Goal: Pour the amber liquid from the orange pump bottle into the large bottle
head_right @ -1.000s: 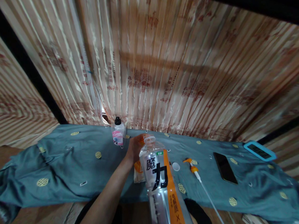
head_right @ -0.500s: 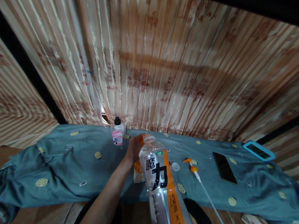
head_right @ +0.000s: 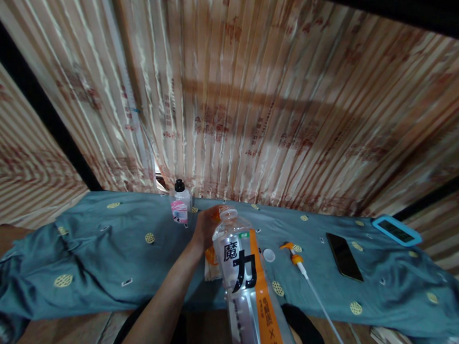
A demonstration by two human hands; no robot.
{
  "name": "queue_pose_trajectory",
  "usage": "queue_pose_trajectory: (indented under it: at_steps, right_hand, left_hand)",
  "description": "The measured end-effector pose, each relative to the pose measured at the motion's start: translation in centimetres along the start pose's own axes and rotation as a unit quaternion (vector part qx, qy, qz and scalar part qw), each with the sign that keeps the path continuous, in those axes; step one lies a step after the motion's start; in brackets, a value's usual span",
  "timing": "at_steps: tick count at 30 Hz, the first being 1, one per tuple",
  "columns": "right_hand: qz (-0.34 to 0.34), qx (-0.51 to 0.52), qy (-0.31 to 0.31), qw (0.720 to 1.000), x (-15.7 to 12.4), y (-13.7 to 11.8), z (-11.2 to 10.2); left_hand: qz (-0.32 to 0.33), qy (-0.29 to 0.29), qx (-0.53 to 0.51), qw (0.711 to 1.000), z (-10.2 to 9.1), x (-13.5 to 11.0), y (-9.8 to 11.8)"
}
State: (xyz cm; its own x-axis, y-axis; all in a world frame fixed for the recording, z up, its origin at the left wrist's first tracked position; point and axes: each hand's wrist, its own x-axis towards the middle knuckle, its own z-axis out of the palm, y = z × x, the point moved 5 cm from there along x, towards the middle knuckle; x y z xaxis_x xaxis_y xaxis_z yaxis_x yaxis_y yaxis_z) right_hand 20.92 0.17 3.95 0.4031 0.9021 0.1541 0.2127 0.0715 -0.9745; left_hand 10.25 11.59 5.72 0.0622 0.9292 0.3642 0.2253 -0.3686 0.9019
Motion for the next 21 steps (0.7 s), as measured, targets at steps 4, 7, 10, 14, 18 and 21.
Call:
queue_pose_trajectory:
  at_steps: [4,7,10,14,18,21]
  right_hand:
    - [0.0,0.002,-0.003,1.0,0.0,0.6,-0.2]
    - [0.001,0.003,-0.007,1.0,-0.3,0.9,-1.1]
    - [0.003,0.006,-0.015,1.0,-0.6,1.1,-2.2]
    - [0.005,0.017,-0.038,0.999,-0.4,1.0,-2.3]
    - [0.007,0.037,-0.065,0.997,-0.1,0.9,-1.4]
    - [0.009,0.051,-0.072,0.996,-0.1,0.8,-1.1]
  left_hand:
    - [0.003,0.002,0.007,1.0,-0.1,0.0,0.3]
    - [0.005,-0.003,0.005,1.0,-0.1,0.0,0.5]
    - [0.005,-0.006,0.003,1.0,-0.1,0.0,0.6]
    - [0.009,-0.004,0.002,1.0,0.0,0.0,0.4]
    - [0.011,-0.001,-0.012,1.0,0.1,-0.1,-0.1]
    - [0.012,-0.005,-0.012,1.0,0.2,0.0,-0.3]
